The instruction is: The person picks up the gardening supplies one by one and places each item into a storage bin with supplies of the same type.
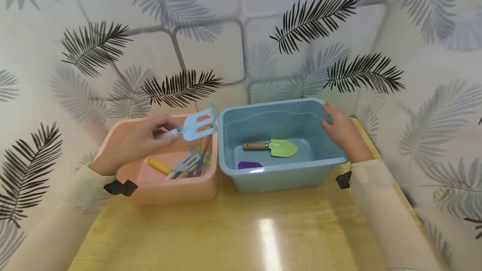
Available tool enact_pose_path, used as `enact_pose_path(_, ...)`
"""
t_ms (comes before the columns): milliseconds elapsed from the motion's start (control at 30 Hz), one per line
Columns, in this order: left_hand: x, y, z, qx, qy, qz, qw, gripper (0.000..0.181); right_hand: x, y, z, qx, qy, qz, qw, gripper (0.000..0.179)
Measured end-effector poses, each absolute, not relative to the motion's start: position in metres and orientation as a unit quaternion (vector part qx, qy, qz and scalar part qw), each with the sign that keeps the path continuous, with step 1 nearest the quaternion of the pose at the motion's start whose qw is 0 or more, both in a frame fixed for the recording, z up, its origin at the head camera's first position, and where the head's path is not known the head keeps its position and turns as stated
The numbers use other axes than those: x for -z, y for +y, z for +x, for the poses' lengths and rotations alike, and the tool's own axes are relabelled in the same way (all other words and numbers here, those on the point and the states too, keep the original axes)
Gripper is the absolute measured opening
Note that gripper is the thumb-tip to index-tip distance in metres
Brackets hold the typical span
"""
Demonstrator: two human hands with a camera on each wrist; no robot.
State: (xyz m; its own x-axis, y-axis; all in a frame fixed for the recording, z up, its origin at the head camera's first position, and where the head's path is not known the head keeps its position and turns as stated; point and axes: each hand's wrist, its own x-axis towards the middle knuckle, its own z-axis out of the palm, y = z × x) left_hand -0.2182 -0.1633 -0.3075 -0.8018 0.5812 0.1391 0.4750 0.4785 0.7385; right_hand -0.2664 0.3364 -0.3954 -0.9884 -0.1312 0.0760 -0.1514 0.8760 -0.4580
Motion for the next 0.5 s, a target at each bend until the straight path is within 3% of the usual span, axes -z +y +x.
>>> enact_pose_path(333,0.312,-0.182,-0.244,-0.439,0.868,0.231,0.011,0.024,0.400,0.335,-0.265,-0.245,-0.967,0.069,0.030,0.058)
enact_pose_path(500,0.339,-0.203,-0.272,-0.477,0.857,0.194,0.029,0.029,0.399,0.336,-0.266,-0.244,-0.967,0.067,0.028,0.058)
